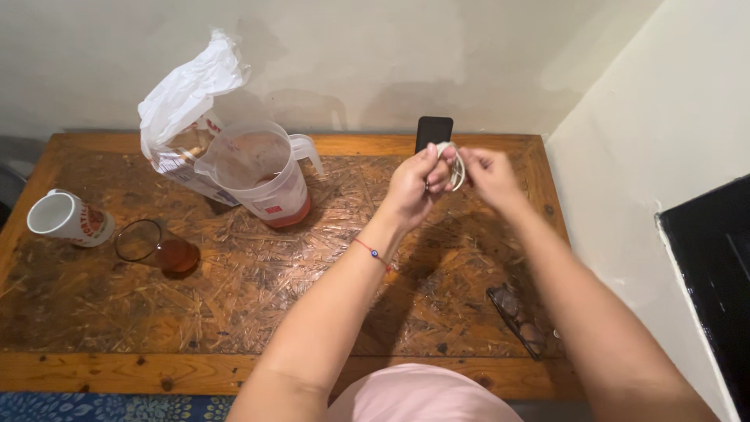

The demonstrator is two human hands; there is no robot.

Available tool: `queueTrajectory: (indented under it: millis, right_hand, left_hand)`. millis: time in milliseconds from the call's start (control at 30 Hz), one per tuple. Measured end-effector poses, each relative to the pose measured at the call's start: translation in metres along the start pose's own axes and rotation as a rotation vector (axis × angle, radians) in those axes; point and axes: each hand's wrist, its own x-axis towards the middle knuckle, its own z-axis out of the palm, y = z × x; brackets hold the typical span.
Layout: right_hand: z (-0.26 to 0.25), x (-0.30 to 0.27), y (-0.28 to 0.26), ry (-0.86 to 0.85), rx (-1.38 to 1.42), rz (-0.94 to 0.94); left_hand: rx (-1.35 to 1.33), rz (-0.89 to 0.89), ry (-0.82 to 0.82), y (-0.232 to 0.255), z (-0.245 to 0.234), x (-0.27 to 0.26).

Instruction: The person sorts a phone, a charging cable, a power adapter, and plastic bags containing small objects by moving them between two tables.

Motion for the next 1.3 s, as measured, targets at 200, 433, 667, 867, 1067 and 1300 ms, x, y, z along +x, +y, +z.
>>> queueTrajectory:
  millis: [200,433,667,867,1067,1300]
  right_hand:
    - [0.033,-0.037,0.017,-0.267,-0.619,-0.097]
    - [0.021,-0.053,-0.084,-0.257,-0.522,-0.001]
    - [-0.027,-0.026,-0.062,0.028,-0.246,-0.120]
    - [-0.026,-0.008,-0.003,0.072,-0.032,-0.191]
    - [0.009,-0.025,-0.006,-0.030,-0.099,0.028]
    - [0.026,-0.041,-0.074,-0.151,-0.445,-0.313]
  left_hand:
    - [-0.099,0.191,0.361,0.016,0.028,0.024]
    - [1.284,0.524,0.356,-0.003,0.004,0.003]
    - [1.215,0.166,0.123,-0.014,-0.013,-0.017]
    - [0.355,-0.088,-0.022,-0.005,0.010,-0.003]
    - [0.006,0.216,0.196,0.023,0.036,0.035]
    - [0.896,0.571,0.409,0.018,0.050,0.035]
